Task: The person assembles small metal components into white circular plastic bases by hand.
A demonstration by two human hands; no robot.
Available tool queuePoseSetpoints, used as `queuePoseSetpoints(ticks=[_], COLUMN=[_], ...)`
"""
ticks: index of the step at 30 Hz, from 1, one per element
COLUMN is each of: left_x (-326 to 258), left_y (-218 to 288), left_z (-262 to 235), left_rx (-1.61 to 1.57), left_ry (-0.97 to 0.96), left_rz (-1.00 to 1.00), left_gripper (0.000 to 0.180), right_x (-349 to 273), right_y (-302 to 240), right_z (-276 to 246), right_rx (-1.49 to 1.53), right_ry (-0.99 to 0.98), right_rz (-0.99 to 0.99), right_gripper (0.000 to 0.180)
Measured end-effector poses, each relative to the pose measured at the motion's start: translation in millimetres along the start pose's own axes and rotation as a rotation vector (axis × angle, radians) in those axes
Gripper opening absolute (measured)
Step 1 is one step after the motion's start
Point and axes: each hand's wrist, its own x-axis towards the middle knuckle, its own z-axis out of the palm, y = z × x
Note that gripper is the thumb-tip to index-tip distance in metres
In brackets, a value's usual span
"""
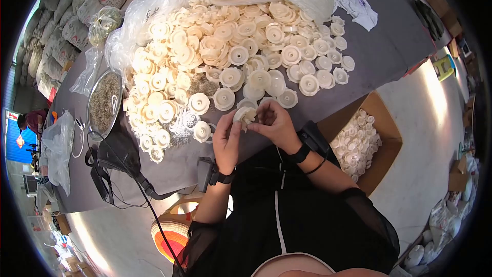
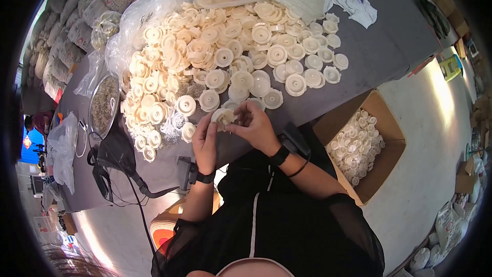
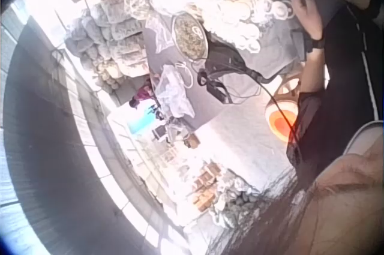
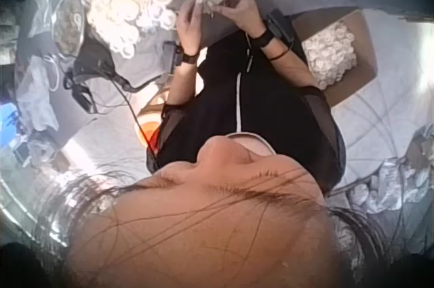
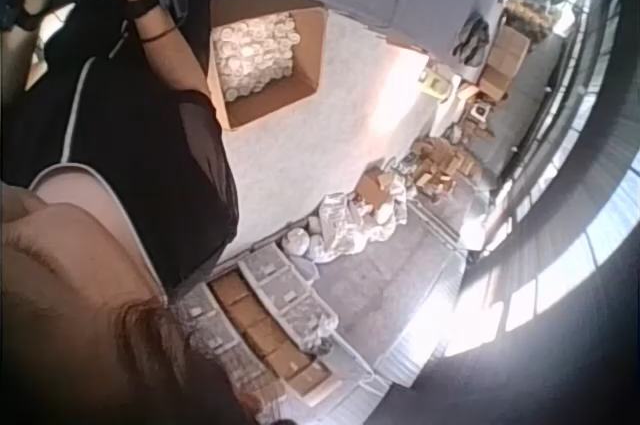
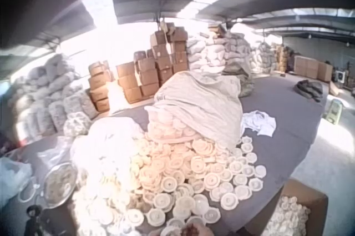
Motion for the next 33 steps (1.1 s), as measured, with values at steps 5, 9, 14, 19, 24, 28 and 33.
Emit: queuePoseSetpoints(ticks=[5,9,14,19,24,28,33], left_x=[1.0,-1.9,-5.7,-6.7,-7.5,-9.0,-12.2], left_y=[-5.5,-5.2,-1.6,-7.4,0.3,-2.1,-0.5], left_z=[-5.0,-4.3,-2.6,-1.6,-0.5,0.3,-20.0], left_rx=[-0.103,-0.086,-0.122,-0.471,-0.144,-0.184,-0.073], left_ry=[-0.039,-0.097,-0.121,-0.059,-0.076,-0.065,-0.046], left_rz=[-0.042,-0.006,-0.043,-0.266,-0.084,-0.082,0.004], left_gripper=[0.025,0.026,0.028,0.031,0.029,0.029,0.027], right_x=[9.7,9.1,8.9,10.0,10.2,5.7,1.0], right_y=[-23.7,-8.4,-3.8,-3.7,4.4,9.8,5.2], right_z=[-1.7,-9.8,-12.5,-12.6,-10.3,-2.8,6.0], right_rx=[-0.114,0.02,0.011,0.047,0.092,0.002,-0.017], right_ry=[-0.119,-0.098,-0.18,-0.215,-0.21,-0.127,-0.133], right_rz=[0.09,0.127,0.091,0.145,0.17,0.018,-0.055], right_gripper=[0.038,0.043,0.04,0.037,0.032,0.026,0.025])
